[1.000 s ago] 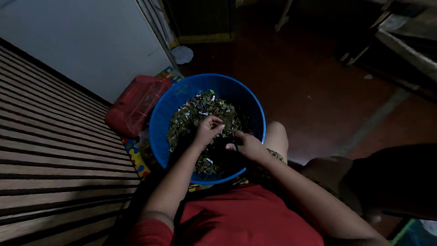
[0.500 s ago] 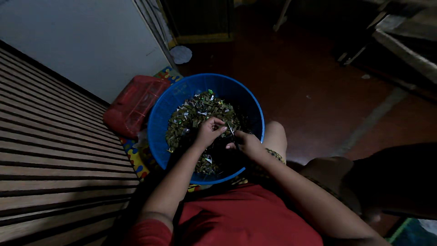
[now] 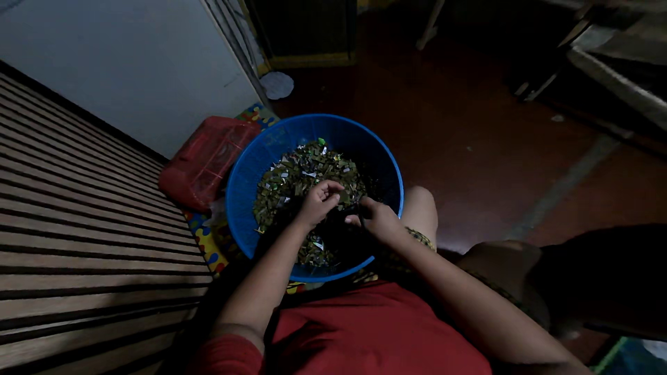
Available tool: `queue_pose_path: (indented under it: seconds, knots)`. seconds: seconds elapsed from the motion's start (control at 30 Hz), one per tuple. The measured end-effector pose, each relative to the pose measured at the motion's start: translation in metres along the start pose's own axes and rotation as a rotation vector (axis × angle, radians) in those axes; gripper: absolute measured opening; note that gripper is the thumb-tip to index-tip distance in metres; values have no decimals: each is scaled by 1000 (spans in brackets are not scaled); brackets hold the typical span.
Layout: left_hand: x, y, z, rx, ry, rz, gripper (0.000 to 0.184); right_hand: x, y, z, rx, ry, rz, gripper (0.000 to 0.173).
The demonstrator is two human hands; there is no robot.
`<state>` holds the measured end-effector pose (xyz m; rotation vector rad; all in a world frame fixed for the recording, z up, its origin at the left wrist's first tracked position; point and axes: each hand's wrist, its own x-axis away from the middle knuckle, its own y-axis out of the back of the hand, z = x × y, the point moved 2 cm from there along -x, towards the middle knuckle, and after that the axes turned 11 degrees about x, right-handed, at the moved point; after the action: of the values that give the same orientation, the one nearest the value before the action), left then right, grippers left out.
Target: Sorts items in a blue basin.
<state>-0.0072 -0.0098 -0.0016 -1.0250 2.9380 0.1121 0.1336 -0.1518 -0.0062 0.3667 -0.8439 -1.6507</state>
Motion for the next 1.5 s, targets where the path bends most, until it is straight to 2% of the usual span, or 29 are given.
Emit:
queue_pose_path:
  seconds: [0.17,0.33,0.57,0.7,1.0,1.2,1.4,1.5]
  knots:
    - [-2,0,1,63,-6,-72,41,0,-1,2,102,7,100,73]
    - [-4,1,5,92,-54,-59,46,0,-1,3,109,10,116,73]
    - [-2,-1,-5,-69,19,-37,67,-1,-1,0,99,57,117,72]
    - [-2,1,-4,-46,-4,-47,71,-2,-2,0,97,73,119,67]
    - [-3,2,-5,-86,-11,-51,65,1,-1,1,60,76,21,53]
    - [-6,15,2,-136,-13,-34,14,2,-1,1,13,37,-10,51]
    - [-7,14,1,-159,-34,-31,11,2,2,2,0,21,36,58]
    - [-7,13,2,-208,-4,6,15,0,1,0,6,11,50,62]
